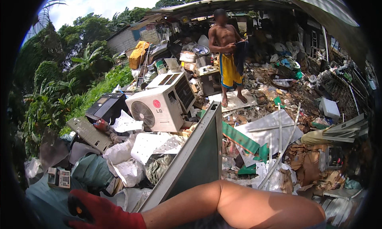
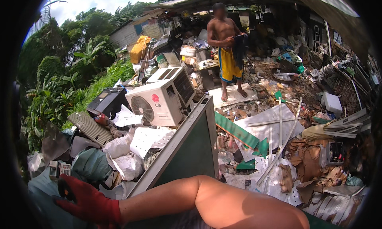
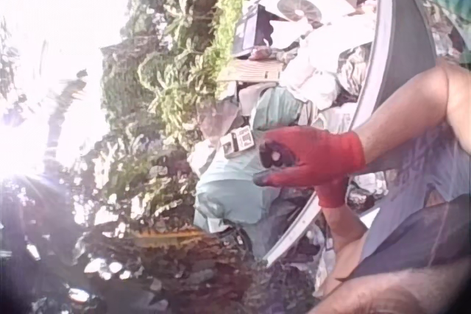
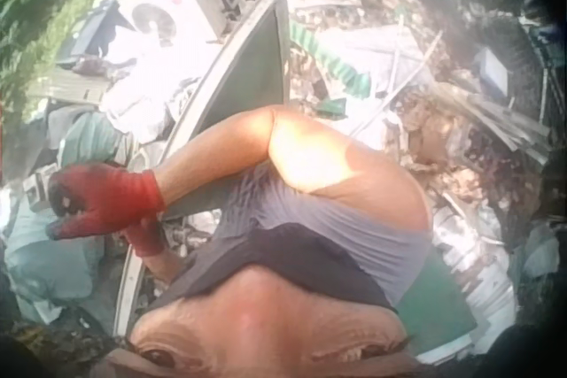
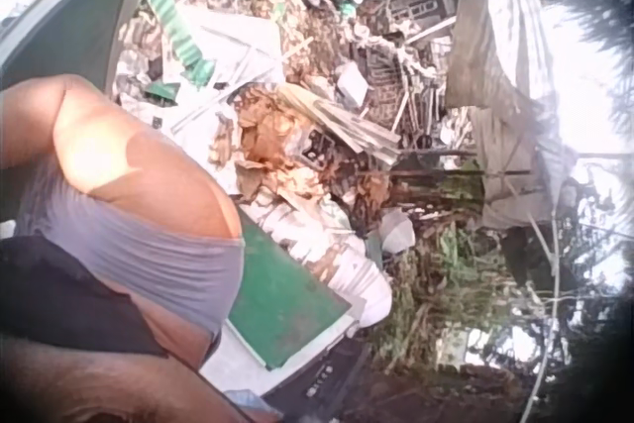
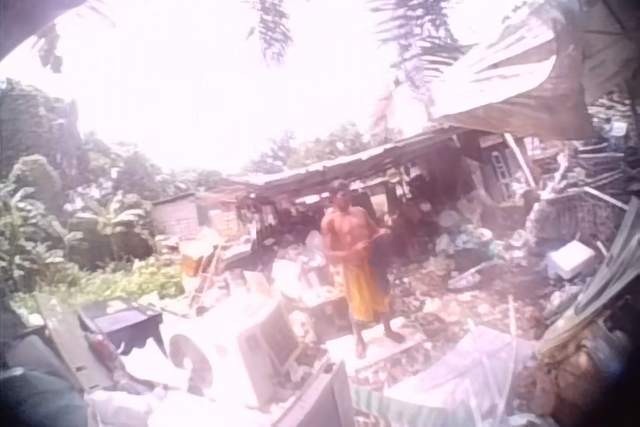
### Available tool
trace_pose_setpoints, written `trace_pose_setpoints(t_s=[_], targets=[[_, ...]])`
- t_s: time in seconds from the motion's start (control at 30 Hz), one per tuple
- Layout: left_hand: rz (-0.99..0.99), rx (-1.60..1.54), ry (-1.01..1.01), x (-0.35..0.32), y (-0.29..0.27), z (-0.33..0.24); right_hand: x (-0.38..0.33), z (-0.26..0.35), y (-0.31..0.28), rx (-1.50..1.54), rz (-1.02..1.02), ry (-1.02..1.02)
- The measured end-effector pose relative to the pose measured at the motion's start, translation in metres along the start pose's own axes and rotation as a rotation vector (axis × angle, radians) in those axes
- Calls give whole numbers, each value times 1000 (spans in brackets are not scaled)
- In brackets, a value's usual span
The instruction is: The person uses a screwdriver to remove screws from a metal electronic component and a door frame in a trash area.
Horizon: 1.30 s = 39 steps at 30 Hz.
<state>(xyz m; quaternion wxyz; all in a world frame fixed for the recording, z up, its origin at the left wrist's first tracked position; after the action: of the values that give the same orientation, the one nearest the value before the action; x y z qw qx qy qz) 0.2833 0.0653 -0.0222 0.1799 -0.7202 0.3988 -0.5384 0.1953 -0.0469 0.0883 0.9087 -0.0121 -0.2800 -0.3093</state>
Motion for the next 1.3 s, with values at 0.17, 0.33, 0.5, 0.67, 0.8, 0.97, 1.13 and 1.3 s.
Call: trace_pose_setpoints(t_s=[0.17,0.33,0.5,0.67,0.8,0.97,1.13,1.3], targets=[[133,-231,-245,33,4,-49,62,-66,-7,436,812,235],[150,-199,-322,35,-9,-55,72,-50,-13,584,1037,379],[30,-125,-122,7,4,-14,4,0,-12,79,-70,-93],[16,-189,-147,0,3,-10,8,1,-5,76,-39,-62],[118,-361,-380,38,0,-66,32,-4,-24,345,529,340],[109,-257,-356,36,-8,-67,59,-26,-17,623,1056,589],[-17,55,15,-6,4,-3,-9,0,4,60,-164,-190],[38,234,232,10,-1,-20,8,-2,-4,204,169,38]])
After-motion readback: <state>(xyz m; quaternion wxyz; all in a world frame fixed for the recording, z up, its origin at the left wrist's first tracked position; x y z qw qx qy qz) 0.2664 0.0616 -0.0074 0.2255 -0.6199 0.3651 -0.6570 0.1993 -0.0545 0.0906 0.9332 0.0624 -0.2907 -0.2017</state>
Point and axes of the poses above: each hand's wrist, its own x-axis towards the middle knuckle, its own y-axis out of the palm, z = x × y, the point moved 2 cm from there along x, towards the middle knuckle, and after that the axes turned 11 degrees about y, right-handed, at the moved point
